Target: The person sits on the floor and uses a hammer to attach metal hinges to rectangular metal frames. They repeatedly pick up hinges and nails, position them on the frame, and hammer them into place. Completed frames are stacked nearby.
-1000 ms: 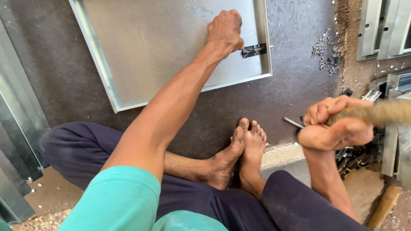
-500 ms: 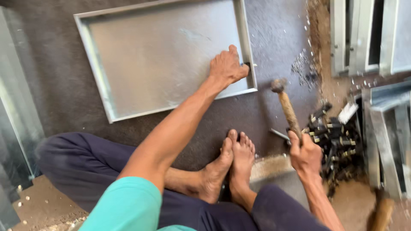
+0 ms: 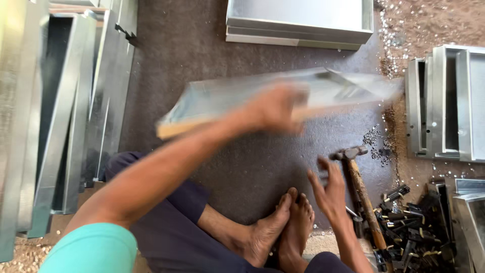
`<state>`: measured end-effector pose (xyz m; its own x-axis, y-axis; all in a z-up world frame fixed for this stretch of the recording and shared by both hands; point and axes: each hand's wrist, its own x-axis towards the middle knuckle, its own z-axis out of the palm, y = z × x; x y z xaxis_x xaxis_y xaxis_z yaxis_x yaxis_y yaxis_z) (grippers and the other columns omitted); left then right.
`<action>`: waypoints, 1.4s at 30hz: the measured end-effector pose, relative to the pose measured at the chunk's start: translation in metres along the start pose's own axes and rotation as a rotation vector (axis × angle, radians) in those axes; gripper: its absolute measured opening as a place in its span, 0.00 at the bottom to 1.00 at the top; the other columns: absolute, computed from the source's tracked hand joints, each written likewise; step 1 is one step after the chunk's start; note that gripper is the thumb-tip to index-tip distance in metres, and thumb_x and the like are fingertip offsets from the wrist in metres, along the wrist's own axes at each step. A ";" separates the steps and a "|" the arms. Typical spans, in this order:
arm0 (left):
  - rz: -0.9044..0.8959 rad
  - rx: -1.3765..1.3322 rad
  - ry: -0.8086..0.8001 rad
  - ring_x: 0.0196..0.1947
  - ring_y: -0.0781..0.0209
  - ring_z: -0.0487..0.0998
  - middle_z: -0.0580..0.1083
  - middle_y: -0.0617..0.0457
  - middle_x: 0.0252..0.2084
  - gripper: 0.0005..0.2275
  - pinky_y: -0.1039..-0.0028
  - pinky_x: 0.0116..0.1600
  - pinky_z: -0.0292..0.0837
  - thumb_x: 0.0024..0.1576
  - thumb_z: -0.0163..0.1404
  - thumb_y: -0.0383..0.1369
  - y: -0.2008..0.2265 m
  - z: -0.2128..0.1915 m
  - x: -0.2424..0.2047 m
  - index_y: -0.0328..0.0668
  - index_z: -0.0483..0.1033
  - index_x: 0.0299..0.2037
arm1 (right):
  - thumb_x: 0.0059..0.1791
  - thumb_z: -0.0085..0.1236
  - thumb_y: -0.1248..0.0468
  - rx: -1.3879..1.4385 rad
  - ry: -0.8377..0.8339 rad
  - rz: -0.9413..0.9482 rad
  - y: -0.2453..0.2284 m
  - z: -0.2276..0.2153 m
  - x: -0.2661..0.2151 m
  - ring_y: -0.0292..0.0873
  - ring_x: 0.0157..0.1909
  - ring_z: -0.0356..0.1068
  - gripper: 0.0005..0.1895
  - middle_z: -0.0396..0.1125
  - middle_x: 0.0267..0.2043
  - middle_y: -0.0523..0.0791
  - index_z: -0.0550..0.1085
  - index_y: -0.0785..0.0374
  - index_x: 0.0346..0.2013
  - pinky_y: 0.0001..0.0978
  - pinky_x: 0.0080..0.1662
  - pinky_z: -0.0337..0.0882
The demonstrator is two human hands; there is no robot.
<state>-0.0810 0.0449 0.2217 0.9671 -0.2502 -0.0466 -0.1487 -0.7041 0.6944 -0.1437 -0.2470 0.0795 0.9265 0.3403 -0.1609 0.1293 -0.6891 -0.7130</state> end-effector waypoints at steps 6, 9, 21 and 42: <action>-0.392 0.010 0.687 0.42 0.51 0.80 0.77 0.44 0.43 0.19 0.64 0.45 0.77 0.55 0.63 0.44 0.012 -0.151 -0.075 0.40 0.79 0.49 | 0.55 0.60 0.54 0.318 0.184 -0.368 -0.073 -0.047 0.050 0.46 0.52 0.71 0.22 0.70 0.54 0.53 0.71 0.67 0.57 0.39 0.51 0.74; 0.251 -0.777 0.542 0.72 0.51 0.65 0.64 0.49 0.70 0.37 0.58 0.67 0.73 0.56 0.66 0.32 0.005 -0.087 -0.133 0.47 0.55 0.72 | 0.48 0.67 0.58 0.391 0.336 -0.378 -0.081 -0.063 0.042 0.43 0.43 0.77 0.18 0.76 0.43 0.44 0.72 0.63 0.46 0.37 0.47 0.78; -0.743 -1.151 0.545 0.43 0.51 0.80 0.77 0.42 0.48 0.11 0.59 0.52 0.76 0.64 0.56 0.33 -0.100 0.107 -0.191 0.33 0.77 0.52 | 0.50 0.59 0.68 -0.212 0.381 -0.566 0.005 -0.025 0.022 0.49 0.51 0.72 0.09 0.73 0.48 0.48 0.77 0.63 0.46 0.41 0.54 0.73; -0.632 -1.302 -0.047 0.39 0.54 0.84 0.79 0.43 0.44 0.26 0.67 0.46 0.81 0.55 0.57 0.46 -0.049 0.167 -0.059 0.43 0.70 0.61 | 0.55 0.61 0.59 -0.211 0.188 -0.184 0.045 -0.096 0.026 0.54 0.34 0.73 0.14 0.73 0.36 0.55 0.79 0.69 0.43 0.43 0.38 0.70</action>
<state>-0.1655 -0.0166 0.0700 0.7874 -0.1719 -0.5920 0.6071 0.3833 0.6961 -0.0797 -0.3309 0.1089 0.9273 0.3607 0.1003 0.3526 -0.7513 -0.5579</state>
